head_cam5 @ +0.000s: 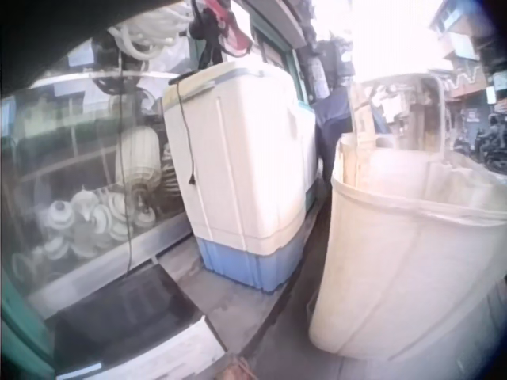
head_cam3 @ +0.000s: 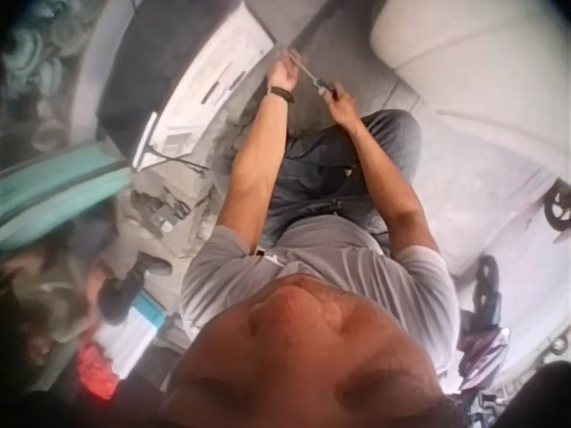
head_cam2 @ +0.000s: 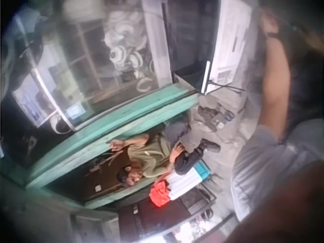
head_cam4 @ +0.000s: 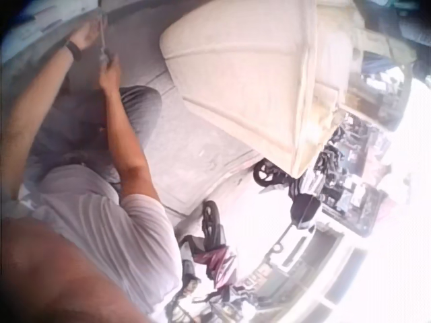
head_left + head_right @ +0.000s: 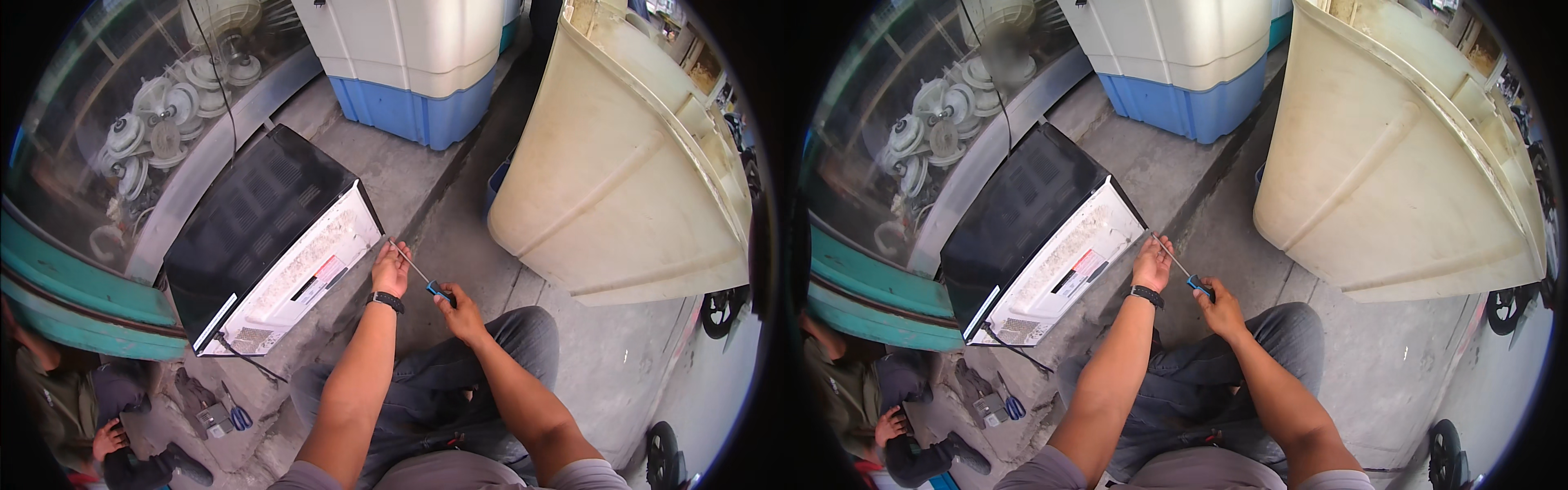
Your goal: The person unscrews the back panel of a microwave using a screwdriver while sitting on the floor, then attempts to open the front door.
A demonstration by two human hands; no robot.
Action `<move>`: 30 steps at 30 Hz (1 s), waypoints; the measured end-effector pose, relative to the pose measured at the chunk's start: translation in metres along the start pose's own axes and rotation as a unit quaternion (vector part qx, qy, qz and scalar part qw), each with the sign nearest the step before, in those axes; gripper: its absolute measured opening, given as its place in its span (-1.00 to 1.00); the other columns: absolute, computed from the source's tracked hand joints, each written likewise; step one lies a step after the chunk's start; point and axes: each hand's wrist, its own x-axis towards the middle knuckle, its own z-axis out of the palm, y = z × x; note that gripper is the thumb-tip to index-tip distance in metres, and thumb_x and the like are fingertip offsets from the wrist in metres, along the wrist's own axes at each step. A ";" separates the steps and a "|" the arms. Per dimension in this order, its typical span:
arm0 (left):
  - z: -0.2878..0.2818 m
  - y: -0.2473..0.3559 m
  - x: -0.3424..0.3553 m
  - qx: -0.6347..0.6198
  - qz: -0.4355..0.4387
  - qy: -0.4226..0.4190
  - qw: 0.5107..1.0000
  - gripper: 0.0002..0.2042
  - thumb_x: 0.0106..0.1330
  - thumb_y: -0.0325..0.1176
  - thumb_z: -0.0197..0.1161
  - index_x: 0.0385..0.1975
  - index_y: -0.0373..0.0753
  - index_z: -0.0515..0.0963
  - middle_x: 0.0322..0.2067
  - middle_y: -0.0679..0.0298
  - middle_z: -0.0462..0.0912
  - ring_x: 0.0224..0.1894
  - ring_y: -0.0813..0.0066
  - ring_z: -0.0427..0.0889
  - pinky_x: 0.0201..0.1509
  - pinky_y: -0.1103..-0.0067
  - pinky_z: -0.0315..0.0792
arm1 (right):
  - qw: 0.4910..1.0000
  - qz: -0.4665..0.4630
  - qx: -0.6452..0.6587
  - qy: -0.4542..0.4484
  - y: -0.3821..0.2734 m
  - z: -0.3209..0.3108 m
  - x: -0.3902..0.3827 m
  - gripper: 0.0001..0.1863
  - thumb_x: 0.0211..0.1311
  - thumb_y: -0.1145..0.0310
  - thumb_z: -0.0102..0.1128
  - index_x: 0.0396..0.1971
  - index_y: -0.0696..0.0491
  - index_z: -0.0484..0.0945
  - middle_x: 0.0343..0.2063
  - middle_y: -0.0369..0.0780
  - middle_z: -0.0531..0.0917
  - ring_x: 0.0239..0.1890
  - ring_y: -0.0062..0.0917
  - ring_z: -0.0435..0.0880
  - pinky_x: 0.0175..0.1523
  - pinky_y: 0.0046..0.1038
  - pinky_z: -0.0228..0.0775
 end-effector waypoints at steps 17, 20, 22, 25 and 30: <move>-0.008 0.006 0.004 0.012 0.016 -0.015 1.000 -0.69 0.45 -0.54 0.11 0.16 -0.22 0.45 -0.02 0.16 0.57 0.01 0.34 0.57 0.20 0.38 0.50 | 1.000 0.005 0.017 0.008 0.014 0.009 0.014 -0.61 0.36 0.11 0.20 0.09 -0.05 0.53 -0.27 -0.08 0.70 -0.16 -0.26 0.69 -0.01 -0.32 0.48; -0.003 0.005 0.004 0.004 0.016 -0.002 1.000 -0.69 0.44 -0.54 0.12 0.15 -0.22 0.46 -0.04 0.17 0.57 -0.01 0.35 0.57 0.18 0.39 0.51 | 1.000 0.002 0.019 0.010 0.018 0.007 0.019 -0.62 0.36 0.11 0.20 0.08 -0.04 0.53 -0.29 -0.10 0.70 -0.18 -0.30 0.68 -0.03 -0.33 0.48; 0.001 0.003 0.003 -0.003 0.017 0.010 1.000 -0.70 0.44 -0.54 0.13 0.14 -0.22 0.46 -0.05 0.19 0.58 -0.02 0.35 0.57 0.17 0.39 0.51 | 0.999 0.044 0.015 -0.003 0.015 0.003 0.022 -0.60 0.36 0.07 0.22 0.07 -0.03 0.55 -0.32 -0.12 0.69 -0.26 -0.36 0.68 -0.07 -0.34 0.49; 0.006 0.003 0.001 -0.012 0.028 0.027 0.999 -0.71 0.43 -0.55 0.13 0.12 -0.22 0.47 -0.08 0.20 0.58 -0.06 0.37 0.58 0.13 0.41 0.52 | 0.951 0.199 0.198 -0.132 0.000 -0.015 0.037 -0.65 0.40 0.09 0.20 -0.03 0.05 0.58 -0.49 -0.32 0.59 -0.52 -0.65 0.50 -0.37 -0.52 0.38; 0.015 -0.006 0.005 -0.093 -0.002 0.084 0.992 -0.75 0.40 -0.52 0.21 0.04 -0.24 0.49 -0.17 0.24 0.60 -0.18 0.42 0.57 -0.02 0.45 0.56 | 0.969 0.145 0.122 -0.156 0.020 -0.017 0.053 -0.61 0.33 0.01 0.25 -0.12 0.04 0.64 -0.48 -0.25 0.61 -0.55 -0.47 0.56 -0.34 -0.33 0.47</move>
